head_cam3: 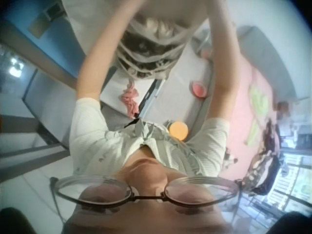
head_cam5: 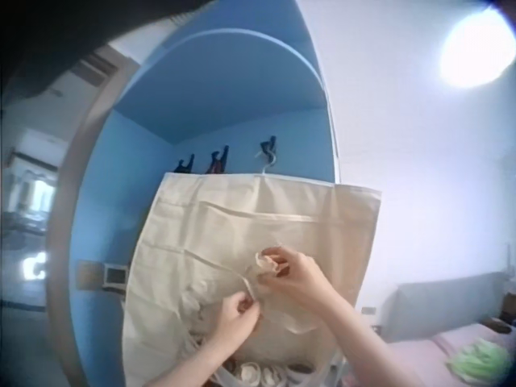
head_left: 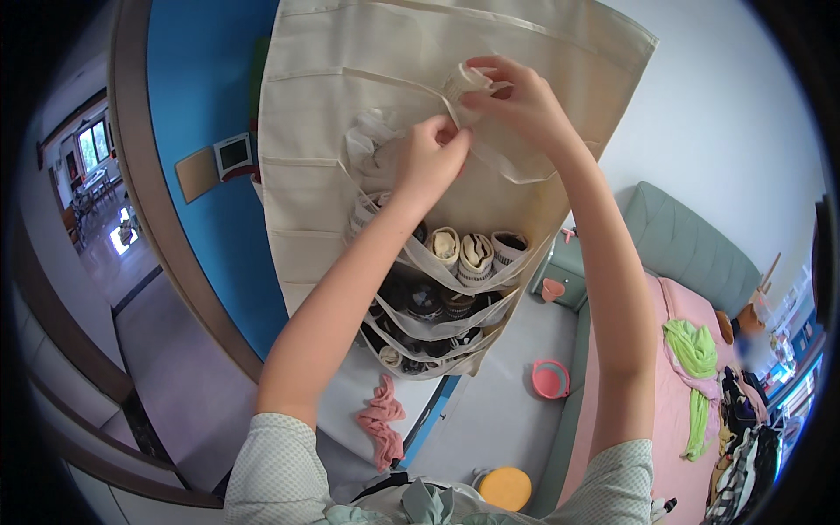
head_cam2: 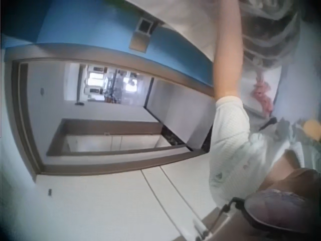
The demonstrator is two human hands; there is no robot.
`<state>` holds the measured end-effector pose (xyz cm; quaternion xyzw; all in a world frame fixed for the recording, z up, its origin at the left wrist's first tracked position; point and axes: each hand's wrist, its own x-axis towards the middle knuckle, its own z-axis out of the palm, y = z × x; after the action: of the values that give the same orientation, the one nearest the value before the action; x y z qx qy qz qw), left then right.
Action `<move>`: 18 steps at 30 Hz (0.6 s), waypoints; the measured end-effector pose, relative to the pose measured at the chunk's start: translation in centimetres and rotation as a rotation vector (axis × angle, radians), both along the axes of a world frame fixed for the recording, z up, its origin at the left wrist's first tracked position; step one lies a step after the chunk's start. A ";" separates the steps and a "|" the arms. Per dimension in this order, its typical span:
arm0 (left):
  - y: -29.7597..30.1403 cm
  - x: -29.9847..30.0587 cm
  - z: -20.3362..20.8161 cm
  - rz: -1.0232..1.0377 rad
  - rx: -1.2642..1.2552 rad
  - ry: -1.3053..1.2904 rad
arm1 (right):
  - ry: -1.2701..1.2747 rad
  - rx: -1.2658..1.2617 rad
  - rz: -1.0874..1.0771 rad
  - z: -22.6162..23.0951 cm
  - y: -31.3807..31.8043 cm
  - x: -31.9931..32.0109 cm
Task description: The person picks up pairs of rolled socks from a bed, brings them to a hanging organizer, and places them into the compartments by hand.
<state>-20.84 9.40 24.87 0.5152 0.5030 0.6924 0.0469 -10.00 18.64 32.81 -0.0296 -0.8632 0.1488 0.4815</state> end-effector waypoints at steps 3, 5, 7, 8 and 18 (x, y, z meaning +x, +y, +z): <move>-0.2 0.8 -0.4 -0.003 0.070 0.014 | -0.175 0.029 -0.039 -0.2 -0.8 -1.7; -0.8 2.0 -0.5 -0.101 0.117 -0.077 | -0.299 0.014 0.009 -0.3 0.6 -3.2; -1.2 2.1 -0.6 -0.105 0.147 -0.083 | -0.448 -0.044 0.083 -0.5 0.8 -4.6; -1.4 2.2 -0.6 -0.119 0.175 -0.086 | -0.451 -0.040 0.090 -0.6 1.0 -5.0; -2.8 2.9 -1.3 -0.132 0.152 -0.008 | -0.536 -0.173 0.104 -1.9 1.1 -7.7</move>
<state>-17.91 6.57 23.58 0.5464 0.4136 0.7262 0.0552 -17.65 19.73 30.92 -0.0645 -0.9442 0.2333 0.2236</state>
